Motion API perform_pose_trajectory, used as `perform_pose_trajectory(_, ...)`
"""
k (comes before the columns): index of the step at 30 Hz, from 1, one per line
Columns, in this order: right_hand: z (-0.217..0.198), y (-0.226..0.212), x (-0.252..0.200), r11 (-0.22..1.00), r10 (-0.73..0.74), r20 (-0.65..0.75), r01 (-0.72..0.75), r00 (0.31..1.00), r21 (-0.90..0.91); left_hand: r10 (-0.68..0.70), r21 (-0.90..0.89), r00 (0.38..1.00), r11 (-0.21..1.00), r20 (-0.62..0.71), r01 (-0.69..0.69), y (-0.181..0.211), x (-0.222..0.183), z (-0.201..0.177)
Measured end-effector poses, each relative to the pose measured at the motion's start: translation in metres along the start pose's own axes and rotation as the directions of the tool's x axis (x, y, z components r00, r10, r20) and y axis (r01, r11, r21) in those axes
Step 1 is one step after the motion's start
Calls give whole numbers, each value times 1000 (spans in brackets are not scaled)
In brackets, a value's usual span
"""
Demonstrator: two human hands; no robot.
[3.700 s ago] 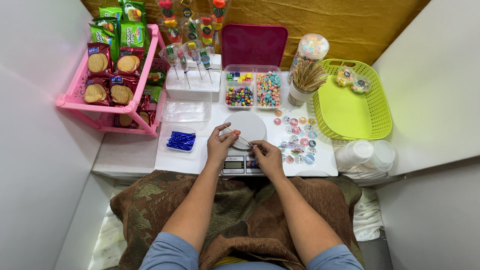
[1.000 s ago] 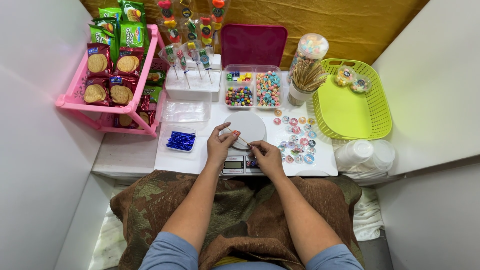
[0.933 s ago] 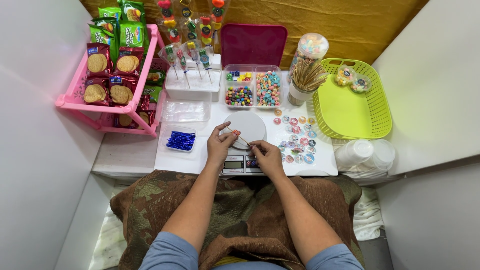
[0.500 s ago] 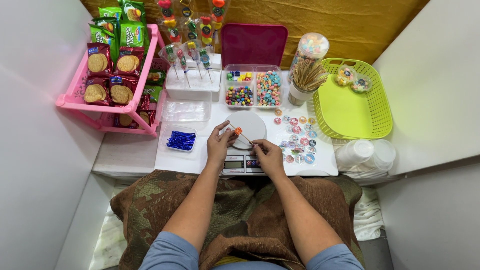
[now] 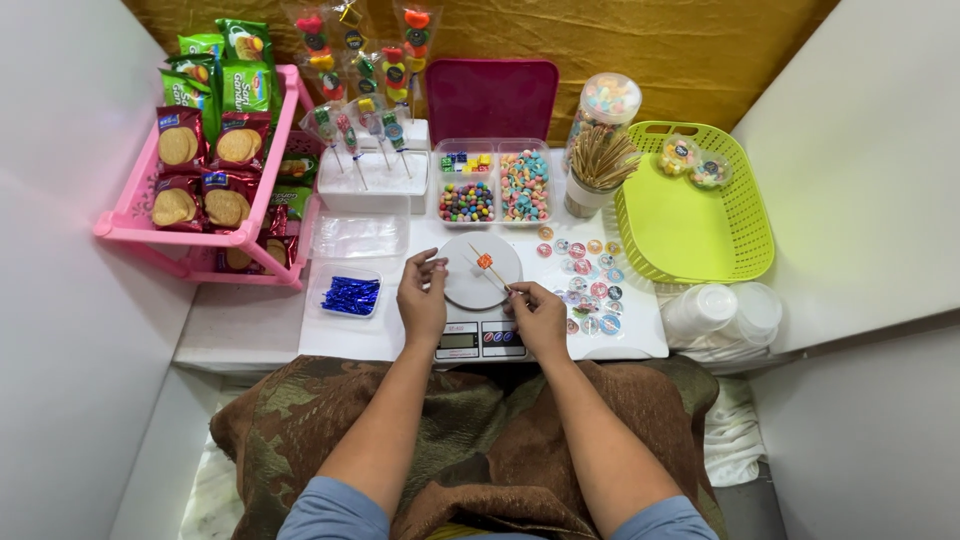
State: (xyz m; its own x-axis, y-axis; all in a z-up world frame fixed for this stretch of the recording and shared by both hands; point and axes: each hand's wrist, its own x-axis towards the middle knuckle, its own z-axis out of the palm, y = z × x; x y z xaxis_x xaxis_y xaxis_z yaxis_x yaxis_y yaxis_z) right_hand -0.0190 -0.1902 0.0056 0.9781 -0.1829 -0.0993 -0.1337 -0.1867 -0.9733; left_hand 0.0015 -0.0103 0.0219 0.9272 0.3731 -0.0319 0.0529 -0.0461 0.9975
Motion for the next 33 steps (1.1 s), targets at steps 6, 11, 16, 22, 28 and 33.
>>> perform_pose_trajectory(6,0,-3,5,999,20,-4,-20,1000,-47,178,227,984,959,-10,-171,11,26,18)
perform_pose_trajectory(11,0,-9,8,998,40,-1,-40,999,-48,340,380,938,860,72,-341,21,77,44)
perform_pose_trajectory(16,2,-9,12,990,134,24,-133,991,-43,354,679,903,602,244,-420,-15,157,77)
perform_pose_trajectory(22,2,-13,18,983,174,33,-172,984,-58,386,746,847,423,365,-514,-43,217,100)
perform_pose_trajectory(28,2,-12,24,980,198,41,-197,979,-23,322,762,814,303,483,-572,-93,254,117)
perform_pose_trajectory(33,4,-8,27,979,205,41,-205,978,-6,359,764,808,295,468,-574,-64,237,115)
